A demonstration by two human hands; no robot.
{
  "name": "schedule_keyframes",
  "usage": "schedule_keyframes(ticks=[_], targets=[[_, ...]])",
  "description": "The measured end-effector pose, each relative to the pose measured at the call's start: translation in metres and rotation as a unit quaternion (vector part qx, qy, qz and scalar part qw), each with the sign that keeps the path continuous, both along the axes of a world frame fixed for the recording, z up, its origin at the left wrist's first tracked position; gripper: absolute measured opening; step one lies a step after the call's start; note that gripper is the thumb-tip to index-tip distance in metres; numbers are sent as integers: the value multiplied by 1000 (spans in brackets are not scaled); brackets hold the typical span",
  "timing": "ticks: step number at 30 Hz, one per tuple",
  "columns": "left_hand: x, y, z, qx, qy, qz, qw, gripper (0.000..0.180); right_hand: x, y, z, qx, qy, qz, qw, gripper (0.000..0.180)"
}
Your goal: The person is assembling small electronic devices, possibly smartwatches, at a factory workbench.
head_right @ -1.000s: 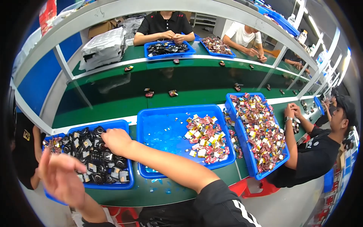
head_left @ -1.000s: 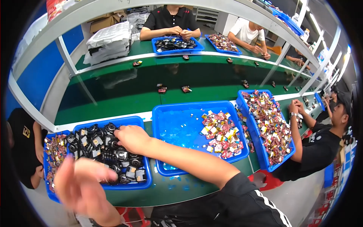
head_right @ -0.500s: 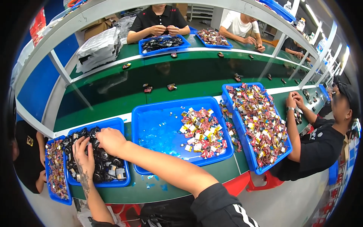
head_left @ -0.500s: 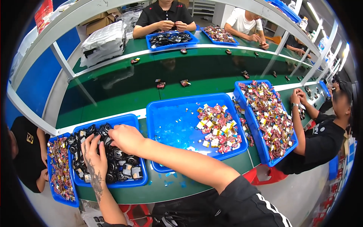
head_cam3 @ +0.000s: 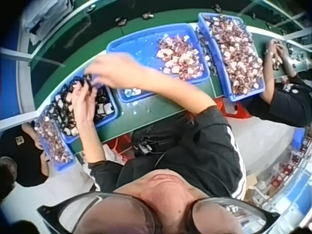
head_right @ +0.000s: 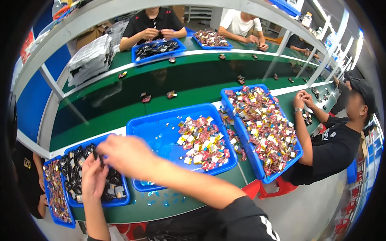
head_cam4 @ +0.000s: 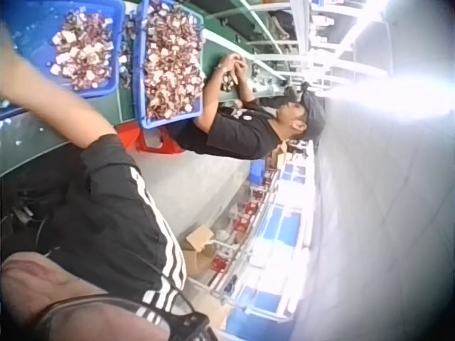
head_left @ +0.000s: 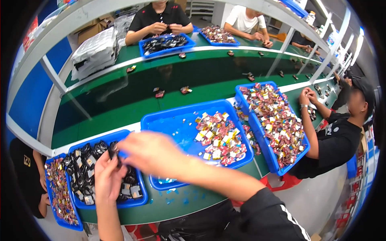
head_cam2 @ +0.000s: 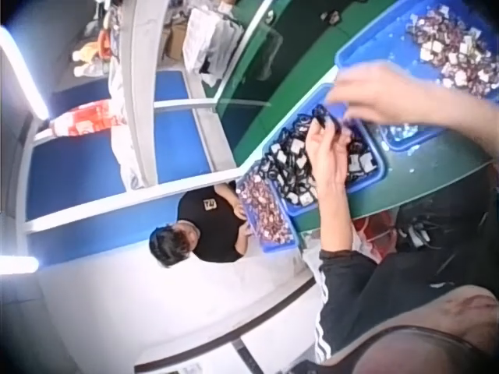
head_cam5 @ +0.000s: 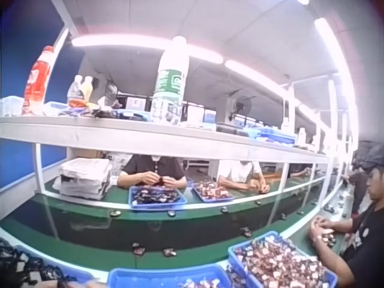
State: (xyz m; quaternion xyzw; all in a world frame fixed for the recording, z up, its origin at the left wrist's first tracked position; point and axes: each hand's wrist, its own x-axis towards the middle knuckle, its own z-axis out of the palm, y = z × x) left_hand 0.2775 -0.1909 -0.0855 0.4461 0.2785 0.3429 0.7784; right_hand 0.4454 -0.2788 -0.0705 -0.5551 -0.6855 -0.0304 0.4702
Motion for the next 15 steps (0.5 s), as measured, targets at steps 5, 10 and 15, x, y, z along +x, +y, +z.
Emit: schedule_keyframes(ticks=[5,10,15], targets=[[12,1,-4,-62,-50,-59,995,15,107,-71,12,-117,28,-249,961,9],[32,-3,-7,-101,-45,-76,991,8,118,-88,-26,-218,-143,-156,953,16],[28,-9,-14,-68,-3,-85,994,9,103,-80,-58,-248,-168,-157,941,10]])
